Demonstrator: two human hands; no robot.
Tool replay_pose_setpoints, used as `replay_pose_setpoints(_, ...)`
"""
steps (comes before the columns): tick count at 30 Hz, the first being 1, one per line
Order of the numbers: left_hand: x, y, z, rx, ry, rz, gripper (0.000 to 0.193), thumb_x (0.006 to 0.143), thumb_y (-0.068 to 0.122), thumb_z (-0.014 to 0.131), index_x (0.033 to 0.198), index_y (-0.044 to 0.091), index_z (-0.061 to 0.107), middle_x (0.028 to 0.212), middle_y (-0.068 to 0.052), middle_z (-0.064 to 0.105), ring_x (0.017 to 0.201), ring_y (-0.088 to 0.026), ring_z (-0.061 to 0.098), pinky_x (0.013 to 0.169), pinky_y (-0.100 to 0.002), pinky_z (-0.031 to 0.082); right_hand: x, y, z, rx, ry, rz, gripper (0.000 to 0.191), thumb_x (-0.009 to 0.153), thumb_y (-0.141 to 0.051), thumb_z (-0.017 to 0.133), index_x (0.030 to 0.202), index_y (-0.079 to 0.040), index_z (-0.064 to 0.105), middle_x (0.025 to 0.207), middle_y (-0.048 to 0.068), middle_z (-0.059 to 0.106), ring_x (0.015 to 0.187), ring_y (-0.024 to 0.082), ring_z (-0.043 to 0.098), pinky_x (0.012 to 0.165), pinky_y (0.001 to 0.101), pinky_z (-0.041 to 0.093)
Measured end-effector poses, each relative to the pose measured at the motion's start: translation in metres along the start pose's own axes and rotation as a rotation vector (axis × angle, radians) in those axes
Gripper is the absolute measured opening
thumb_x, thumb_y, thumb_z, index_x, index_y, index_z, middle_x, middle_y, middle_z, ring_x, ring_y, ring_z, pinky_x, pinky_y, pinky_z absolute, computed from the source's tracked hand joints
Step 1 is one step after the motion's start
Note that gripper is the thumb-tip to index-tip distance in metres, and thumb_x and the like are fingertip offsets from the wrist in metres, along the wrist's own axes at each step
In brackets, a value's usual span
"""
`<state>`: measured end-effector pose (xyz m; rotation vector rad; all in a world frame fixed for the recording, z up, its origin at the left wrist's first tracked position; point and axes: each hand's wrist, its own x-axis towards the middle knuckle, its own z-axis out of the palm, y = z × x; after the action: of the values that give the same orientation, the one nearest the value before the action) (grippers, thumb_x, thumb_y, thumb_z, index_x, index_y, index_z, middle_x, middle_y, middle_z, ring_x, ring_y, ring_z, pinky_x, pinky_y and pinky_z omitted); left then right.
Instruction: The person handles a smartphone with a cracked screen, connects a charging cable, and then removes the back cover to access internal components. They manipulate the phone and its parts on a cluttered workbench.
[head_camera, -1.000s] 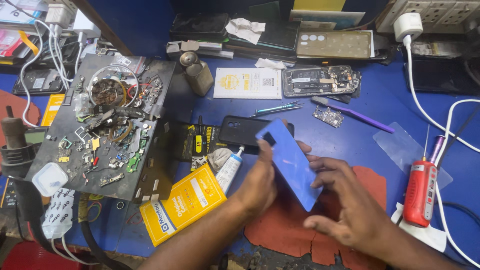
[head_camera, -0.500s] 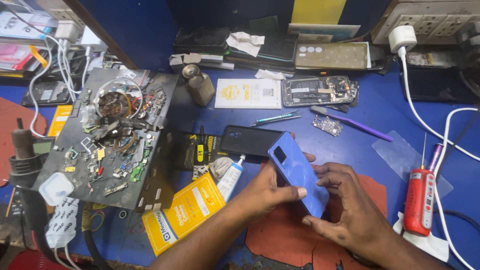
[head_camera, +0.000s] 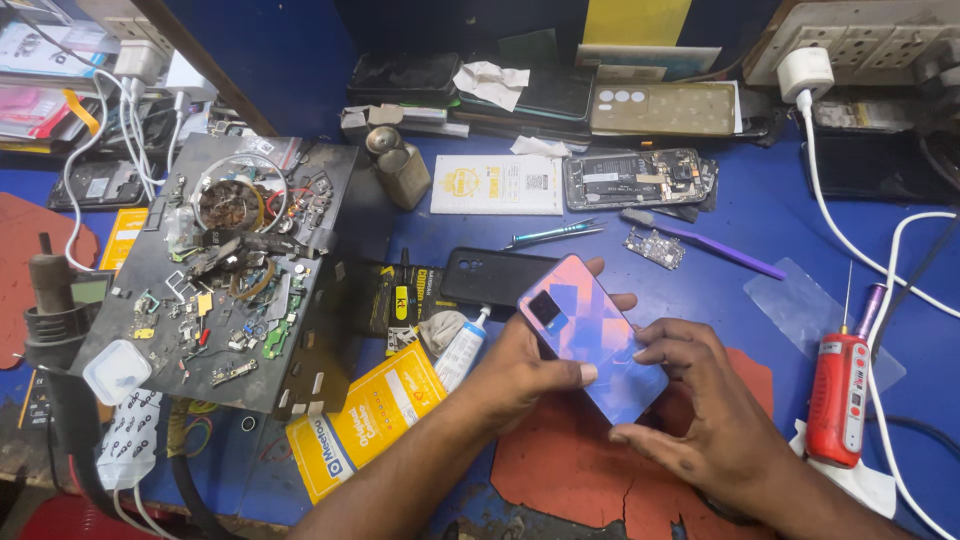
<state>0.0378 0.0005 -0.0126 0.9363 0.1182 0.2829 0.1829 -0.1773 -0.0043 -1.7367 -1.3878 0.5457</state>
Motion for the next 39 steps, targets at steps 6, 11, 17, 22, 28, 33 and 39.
replay_pose_setpoints(6, -0.001, 0.008, 0.003, 0.022, -0.019, 0.008, 0.092, 0.079, 0.016, 0.077, 0.159, -0.003, 0.035, 0.145, -0.025, 0.058, 0.133, -0.032, 0.061, 0.115, -0.046, 0.049, -0.004, 0.002, 0.0, 0.128, 0.09, -0.047, 0.059, 0.077, -0.001, 0.079, 0.127, -0.006, 0.046, 0.128, 0.014, 0.051, 0.127, 0.026, 0.061, 0.107, 0.0404, 0.048)
replay_pose_setpoints(11, -0.002, 0.012, 0.005, 0.029, -0.012, -0.011, 0.085, 0.08, 0.014, 0.076, 0.155, -0.004, 0.04, 0.142, -0.024, 0.061, 0.131, -0.032, 0.063, 0.114, -0.046, 0.05, -0.004, 0.004, -0.002, 0.198, 0.096, -0.057, 0.051, 0.082, 0.001, 0.074, 0.124, -0.002, 0.046, 0.126, 0.016, 0.057, 0.129, 0.027, 0.063, 0.107, 0.0398, 0.049)
replay_pose_setpoints(17, -0.002, 0.011, 0.005, 0.023, 0.0, -0.003, 0.083, 0.079, 0.009, 0.075, 0.154, -0.005, 0.042, 0.14, -0.024, 0.063, 0.129, -0.032, 0.064, 0.114, -0.046, 0.051, -0.005, 0.013, -0.002, 0.305, 0.109, -0.012, 0.046, 0.085, 0.003, 0.071, 0.123, -0.001, 0.046, 0.128, 0.018, 0.059, 0.127, 0.025, 0.063, 0.106, 0.0385, 0.049)
replay_pose_setpoints(22, -0.002, 0.01, 0.004, 0.009, -0.002, -0.017, 0.082, 0.078, 0.007, 0.074, 0.153, -0.004, 0.042, 0.14, -0.023, 0.063, 0.13, -0.031, 0.064, 0.115, -0.046, 0.051, -0.009, 0.023, -0.001, 0.335, 0.12, 0.056, 0.045, 0.086, 0.004, 0.07, 0.124, -0.001, 0.046, 0.124, 0.017, 0.064, 0.118, 0.021, 0.068, 0.103, 0.0359, 0.057)
replay_pose_setpoints(28, -0.001, 0.003, 0.0, -0.003, 0.013, -0.022, 0.073, 0.079, 0.005, 0.074, 0.146, -0.006, 0.047, 0.138, -0.021, 0.064, 0.127, -0.029, 0.065, 0.113, -0.045, 0.052, -0.009, 0.034, -0.003, 0.464, -0.019, 0.25, 0.055, 0.093, -0.001, 0.073, 0.14, -0.003, 0.045, 0.113, 0.019, 0.073, 0.104, 0.021, 0.076, 0.088, 0.0338, 0.061)
replay_pose_setpoints(33, -0.001, -0.009, -0.008, 0.027, 0.077, -0.041, 0.059, 0.082, 0.004, 0.075, 0.137, -0.007, 0.055, 0.128, -0.015, 0.068, 0.118, -0.023, 0.067, 0.108, -0.039, 0.053, -0.004, 0.039, -0.001, 0.601, -0.165, 0.423, 0.035, 0.091, -0.005, 0.067, 0.122, 0.002, 0.054, 0.103, 0.017, 0.079, 0.099, 0.019, 0.075, 0.086, 0.033, 0.06)
replay_pose_setpoints(39, 0.003, -0.02, -0.011, 0.08, 0.211, -0.063, 0.052, 0.082, 0.001, 0.076, 0.13, 0.0, 0.056, 0.116, -0.007, 0.068, 0.11, -0.016, 0.066, 0.102, -0.035, 0.053, -0.002, 0.042, -0.001, 0.614, -0.215, 0.446, 0.034, 0.092, -0.009, 0.063, 0.123, 0.002, 0.057, 0.101, 0.016, 0.082, 0.097, 0.018, 0.077, 0.085, 0.0326, 0.061)
